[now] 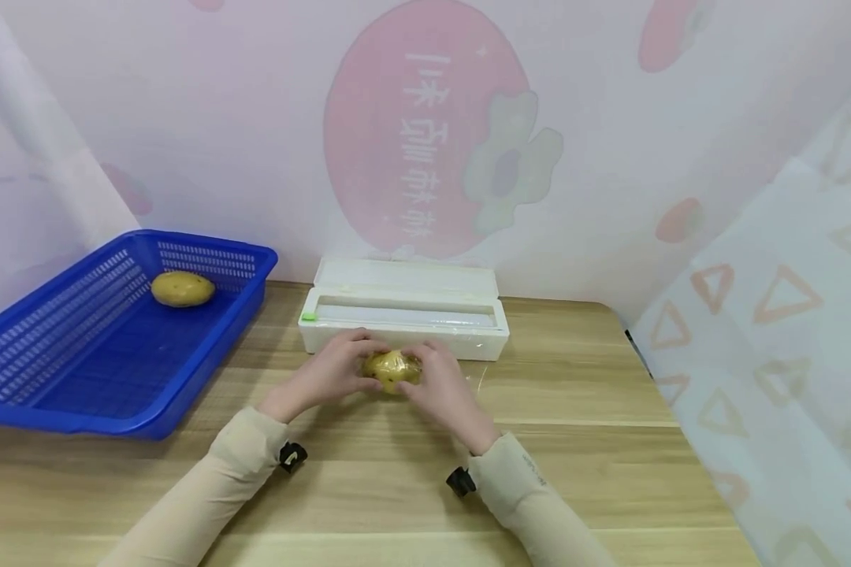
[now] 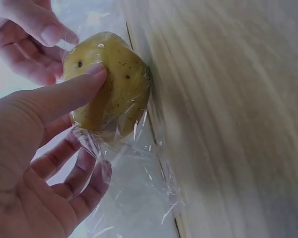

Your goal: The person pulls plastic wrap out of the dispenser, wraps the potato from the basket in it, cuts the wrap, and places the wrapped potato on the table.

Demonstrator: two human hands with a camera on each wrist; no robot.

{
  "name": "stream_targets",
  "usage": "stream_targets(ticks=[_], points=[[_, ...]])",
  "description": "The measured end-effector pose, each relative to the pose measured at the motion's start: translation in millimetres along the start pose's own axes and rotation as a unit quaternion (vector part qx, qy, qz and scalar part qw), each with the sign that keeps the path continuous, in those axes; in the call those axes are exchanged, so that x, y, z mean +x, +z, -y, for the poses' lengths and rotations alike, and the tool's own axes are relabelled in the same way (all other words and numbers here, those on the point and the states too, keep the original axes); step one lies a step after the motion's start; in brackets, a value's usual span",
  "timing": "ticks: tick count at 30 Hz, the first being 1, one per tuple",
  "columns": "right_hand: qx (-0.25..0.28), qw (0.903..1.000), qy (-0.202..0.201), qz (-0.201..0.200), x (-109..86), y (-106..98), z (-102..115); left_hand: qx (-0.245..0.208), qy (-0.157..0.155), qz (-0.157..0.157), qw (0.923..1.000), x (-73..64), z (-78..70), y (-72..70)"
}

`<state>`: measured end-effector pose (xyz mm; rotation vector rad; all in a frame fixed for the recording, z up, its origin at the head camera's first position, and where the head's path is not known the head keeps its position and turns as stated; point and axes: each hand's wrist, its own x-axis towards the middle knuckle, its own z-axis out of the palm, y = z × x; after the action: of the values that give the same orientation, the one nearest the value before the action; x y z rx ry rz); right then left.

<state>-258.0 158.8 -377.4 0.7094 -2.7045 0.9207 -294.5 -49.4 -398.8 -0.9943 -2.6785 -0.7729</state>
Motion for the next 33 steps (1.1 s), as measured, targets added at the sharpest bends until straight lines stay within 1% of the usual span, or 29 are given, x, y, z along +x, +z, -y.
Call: stream_targets(ticks=[3,6,9,14,17,19,21,25,28,33], points=[[-0.006,1.0,0.003,-0.004,3.3,2,-8,-0.004,0.0,0.001,1.0,3.2,1.6,0.3],[-0.017,0.9998,0.002,-0.01,2.3,7,-13,-0.007,0.0,0.004,1.0,1.6,3.1,1.3],[-0.019,0.9996,-0.004,-0.02,2.4,9,-16,-0.005,-0.001,0.002,1.0,1.0,2.8,1.3],[-0.025,0.9994,-0.006,-0.024,5.0,10,-18,0.0,-0.008,-0.002,1.0,0.3,-0.5,0.6],[-0.032,0.9994,0.013,-0.008,5.0,10,-18,-0.005,-0.027,0.014,0.9995,-2.1,-3.0,0.4],[-0.04,0.9988,0.026,0.012,3.8,10,-18,-0.009,-0.041,0.027,0.9988,-3.9,-4.2,1.1],[-0.046,0.9981,0.029,0.03,2.3,10,-17,-0.008,-0.049,0.034,0.9982,-5.0,-4.2,2.4],[-0.047,0.9982,0.015,0.035,2.2,9,-16,0.008,-0.046,0.014,0.9988,-3.8,-2.9,5.6],[-0.029,0.9989,0.011,0.034,3.8,8,-17,0.027,-0.041,0.001,0.9988,-2.7,-2.5,6.5],[-0.001,0.9992,0.005,0.039,6.8,5,-22,0.05,-0.04,-0.011,0.9979,-1.0,-5.0,4.9]])
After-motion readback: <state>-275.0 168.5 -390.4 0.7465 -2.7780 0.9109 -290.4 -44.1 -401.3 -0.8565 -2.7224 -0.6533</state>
